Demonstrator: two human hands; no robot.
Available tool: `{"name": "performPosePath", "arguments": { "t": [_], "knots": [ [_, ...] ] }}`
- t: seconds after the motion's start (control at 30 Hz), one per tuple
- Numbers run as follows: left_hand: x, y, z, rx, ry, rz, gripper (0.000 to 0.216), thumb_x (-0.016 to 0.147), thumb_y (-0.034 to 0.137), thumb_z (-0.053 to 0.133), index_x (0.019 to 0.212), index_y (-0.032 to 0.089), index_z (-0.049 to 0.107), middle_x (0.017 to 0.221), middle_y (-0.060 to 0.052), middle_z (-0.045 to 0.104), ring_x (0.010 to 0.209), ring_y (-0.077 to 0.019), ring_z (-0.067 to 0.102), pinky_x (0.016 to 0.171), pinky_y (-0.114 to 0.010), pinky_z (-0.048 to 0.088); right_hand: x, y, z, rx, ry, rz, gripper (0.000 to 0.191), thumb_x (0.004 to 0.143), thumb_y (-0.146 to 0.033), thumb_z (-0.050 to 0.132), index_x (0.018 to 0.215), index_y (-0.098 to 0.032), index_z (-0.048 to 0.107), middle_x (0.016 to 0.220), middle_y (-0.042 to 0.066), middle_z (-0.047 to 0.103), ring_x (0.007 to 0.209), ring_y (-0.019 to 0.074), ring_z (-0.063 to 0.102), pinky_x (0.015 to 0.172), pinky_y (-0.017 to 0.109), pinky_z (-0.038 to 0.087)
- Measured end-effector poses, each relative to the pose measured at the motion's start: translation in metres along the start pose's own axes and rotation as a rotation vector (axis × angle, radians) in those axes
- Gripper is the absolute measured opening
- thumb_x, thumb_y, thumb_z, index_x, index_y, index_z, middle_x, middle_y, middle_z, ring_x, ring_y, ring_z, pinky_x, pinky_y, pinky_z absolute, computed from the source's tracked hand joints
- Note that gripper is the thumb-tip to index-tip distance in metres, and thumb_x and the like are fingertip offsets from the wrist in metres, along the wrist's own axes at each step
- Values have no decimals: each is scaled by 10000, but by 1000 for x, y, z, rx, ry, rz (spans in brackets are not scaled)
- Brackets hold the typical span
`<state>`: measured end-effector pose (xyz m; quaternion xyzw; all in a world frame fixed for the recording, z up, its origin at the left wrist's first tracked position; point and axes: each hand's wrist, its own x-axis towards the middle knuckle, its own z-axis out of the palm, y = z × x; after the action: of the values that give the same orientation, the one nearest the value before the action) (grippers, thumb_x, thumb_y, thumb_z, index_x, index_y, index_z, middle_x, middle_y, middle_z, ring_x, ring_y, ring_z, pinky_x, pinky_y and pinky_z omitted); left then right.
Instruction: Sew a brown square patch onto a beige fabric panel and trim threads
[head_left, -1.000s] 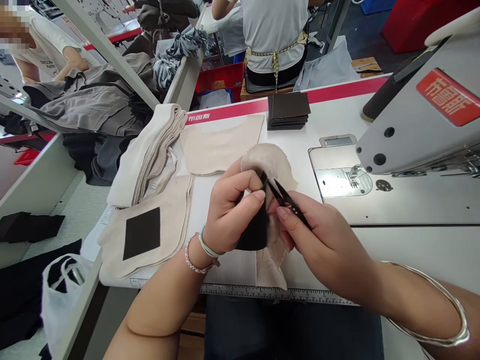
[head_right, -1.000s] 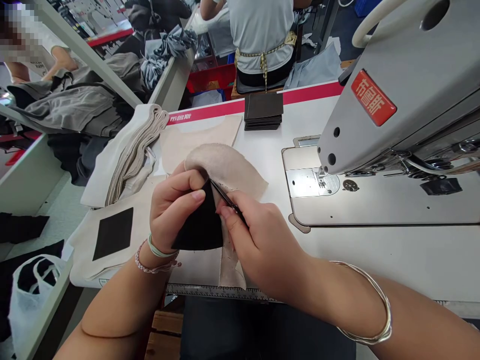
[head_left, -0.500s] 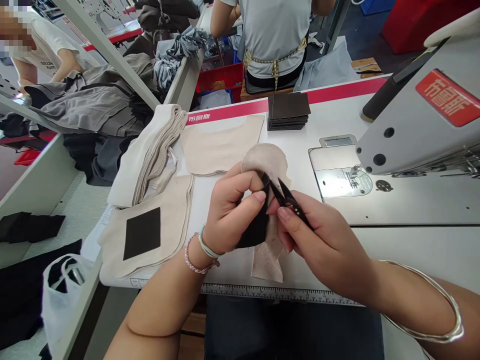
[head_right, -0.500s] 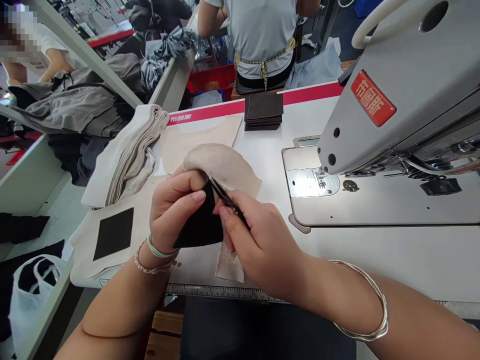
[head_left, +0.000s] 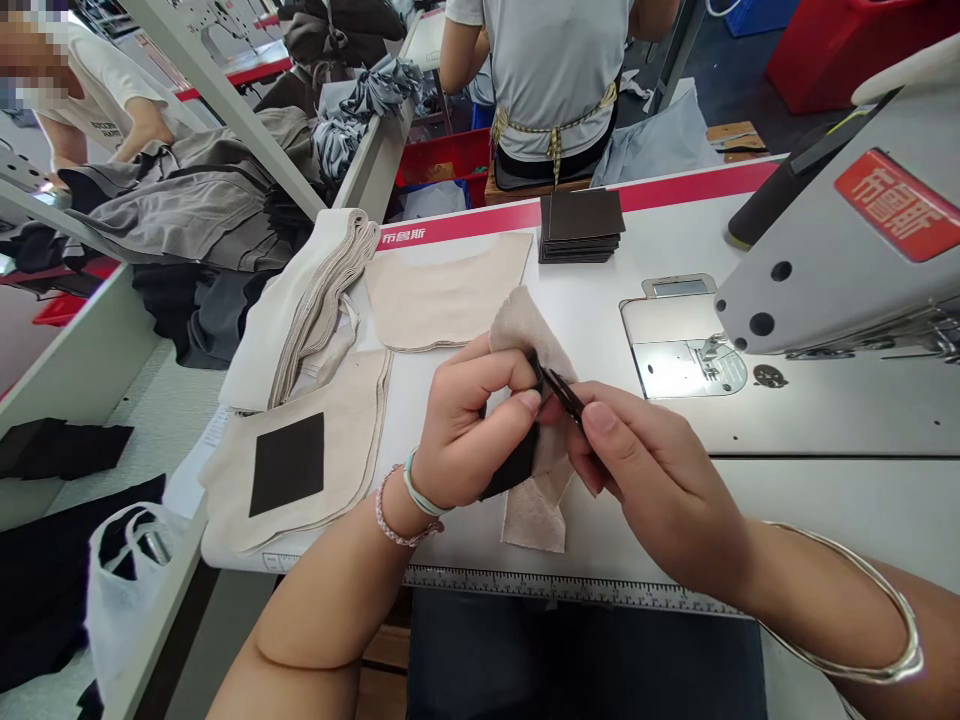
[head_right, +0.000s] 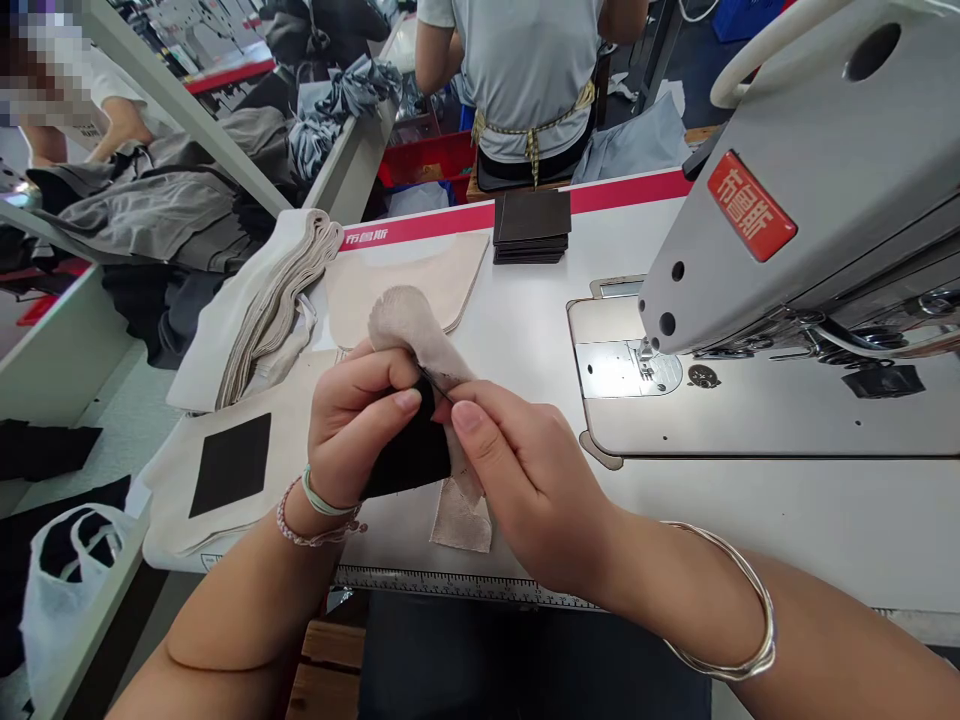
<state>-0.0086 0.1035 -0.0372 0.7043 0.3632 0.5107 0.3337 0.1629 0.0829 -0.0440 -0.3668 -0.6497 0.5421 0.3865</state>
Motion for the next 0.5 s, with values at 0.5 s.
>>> {"name": "performPosePath", "arguments": {
  "t": [0.5],
  "knots": [
    [1,0,0,-54,-21,31,231,799,97,540,616,172,421,635,24,391,631,-99,391,591,-268,340,3,-4,-3,65,16,76,249,982,-391,500,833,-219,600,642,-55,419,570,61,341,495,206,300]
  ]
}}
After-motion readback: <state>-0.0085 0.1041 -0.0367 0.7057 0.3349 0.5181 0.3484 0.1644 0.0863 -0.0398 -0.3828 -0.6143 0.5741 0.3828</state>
